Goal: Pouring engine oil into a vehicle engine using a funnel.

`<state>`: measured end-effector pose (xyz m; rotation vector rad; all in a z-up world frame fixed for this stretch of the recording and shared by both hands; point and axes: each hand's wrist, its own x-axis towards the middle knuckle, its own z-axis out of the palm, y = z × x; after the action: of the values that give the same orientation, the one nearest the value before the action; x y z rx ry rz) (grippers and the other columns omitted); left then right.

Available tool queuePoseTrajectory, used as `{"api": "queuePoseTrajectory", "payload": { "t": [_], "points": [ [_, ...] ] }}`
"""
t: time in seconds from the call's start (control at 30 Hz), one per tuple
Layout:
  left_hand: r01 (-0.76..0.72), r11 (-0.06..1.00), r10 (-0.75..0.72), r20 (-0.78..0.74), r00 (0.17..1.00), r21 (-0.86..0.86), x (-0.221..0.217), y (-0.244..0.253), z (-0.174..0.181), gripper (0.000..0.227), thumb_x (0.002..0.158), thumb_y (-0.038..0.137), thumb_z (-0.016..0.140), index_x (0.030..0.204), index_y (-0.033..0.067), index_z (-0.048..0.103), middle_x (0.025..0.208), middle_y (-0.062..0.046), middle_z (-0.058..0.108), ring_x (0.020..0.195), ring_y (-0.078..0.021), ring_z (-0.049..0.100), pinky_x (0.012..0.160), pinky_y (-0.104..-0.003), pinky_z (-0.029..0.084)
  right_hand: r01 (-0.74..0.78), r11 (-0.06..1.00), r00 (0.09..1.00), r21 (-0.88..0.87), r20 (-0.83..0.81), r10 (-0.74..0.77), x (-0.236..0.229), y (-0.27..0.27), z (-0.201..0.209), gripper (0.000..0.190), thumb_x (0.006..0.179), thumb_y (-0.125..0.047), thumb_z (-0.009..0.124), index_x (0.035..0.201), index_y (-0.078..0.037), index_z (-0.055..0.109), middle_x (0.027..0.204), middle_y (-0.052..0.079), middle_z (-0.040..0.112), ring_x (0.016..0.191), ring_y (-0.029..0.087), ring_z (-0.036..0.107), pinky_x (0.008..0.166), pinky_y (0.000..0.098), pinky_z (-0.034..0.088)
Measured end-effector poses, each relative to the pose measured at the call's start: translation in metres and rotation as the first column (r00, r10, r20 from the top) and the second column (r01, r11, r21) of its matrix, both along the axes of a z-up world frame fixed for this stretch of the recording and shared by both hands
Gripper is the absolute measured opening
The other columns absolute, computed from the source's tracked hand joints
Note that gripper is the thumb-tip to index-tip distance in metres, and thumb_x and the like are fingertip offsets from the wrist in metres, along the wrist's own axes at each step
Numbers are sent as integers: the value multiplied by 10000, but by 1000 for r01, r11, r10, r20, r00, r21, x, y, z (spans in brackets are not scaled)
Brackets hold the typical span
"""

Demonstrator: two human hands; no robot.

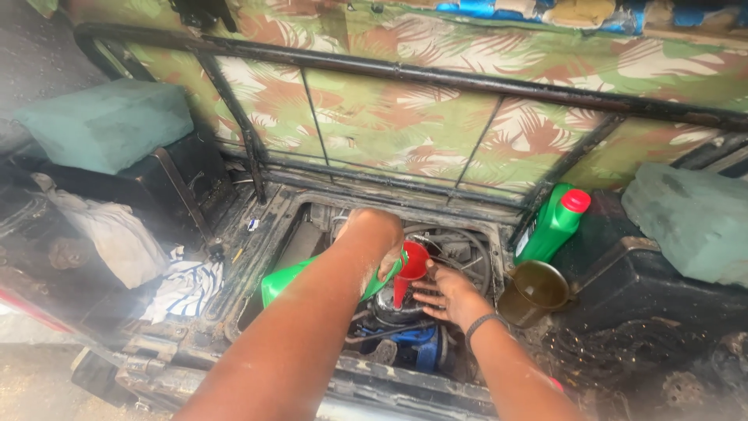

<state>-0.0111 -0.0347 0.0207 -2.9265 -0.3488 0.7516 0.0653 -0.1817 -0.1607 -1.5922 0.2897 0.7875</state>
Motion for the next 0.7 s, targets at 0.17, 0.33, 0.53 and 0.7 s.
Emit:
{"api": "queuePoseTrajectory", "payload": {
  "t": [0.17, 0.33, 0.53, 0.7],
  "points": [
    [20, 998, -21, 29, 999, 60, 12, 4, 20, 560, 687, 267, 944, 1192, 99, 769, 1180, -101, 775, 1025, -320, 764, 854, -456, 622, 30, 1000, 1000, -5, -8, -30, 2, 3, 0, 409, 1009, -504, 545, 1371, -322, 606, 1171, 23, 762, 1102, 229, 696, 961, 466, 483],
    [34, 995, -36, 22, 999, 89, 13, 10, 24, 569, 684, 282, 943, 1199, 111, 772, 1194, -97, 773, 1032, -319, 765, 864, -453, 616, 40, 999, 998, 0, -45, -40, 13, -1, -15, 387, 1008, -495, 532, 1333, -310, 633, 1149, 28, 782, 1090, 231, 718, 926, 457, 494],
    [64, 992, -58, -64, 996, 107, -1, 19, 4, 579, 680, 300, 941, 1206, 125, 775, 1211, -93, 770, 1042, -318, 765, 876, -449, 608, 64, 990, 990, 126, -133, -47, 21, 1, -32, 304, 999, -469, 565, 1235, -280, 597, 1179, 26, 770, 1062, 233, 728, 875, 453, 498],
    [145, 984, -135, -100, 986, 101, 8, -4, -5, 588, 677, 315, 940, 1213, 137, 778, 1225, -89, 768, 1049, -318, 765, 887, -446, 601, -6, 998, 999, 67, -51, 9, 10, -2, -1, 356, 989, -524, 562, 1232, -268, 606, 1187, 16, 750, 1078, 225, 712, 887, 462, 503]
  ]
}}
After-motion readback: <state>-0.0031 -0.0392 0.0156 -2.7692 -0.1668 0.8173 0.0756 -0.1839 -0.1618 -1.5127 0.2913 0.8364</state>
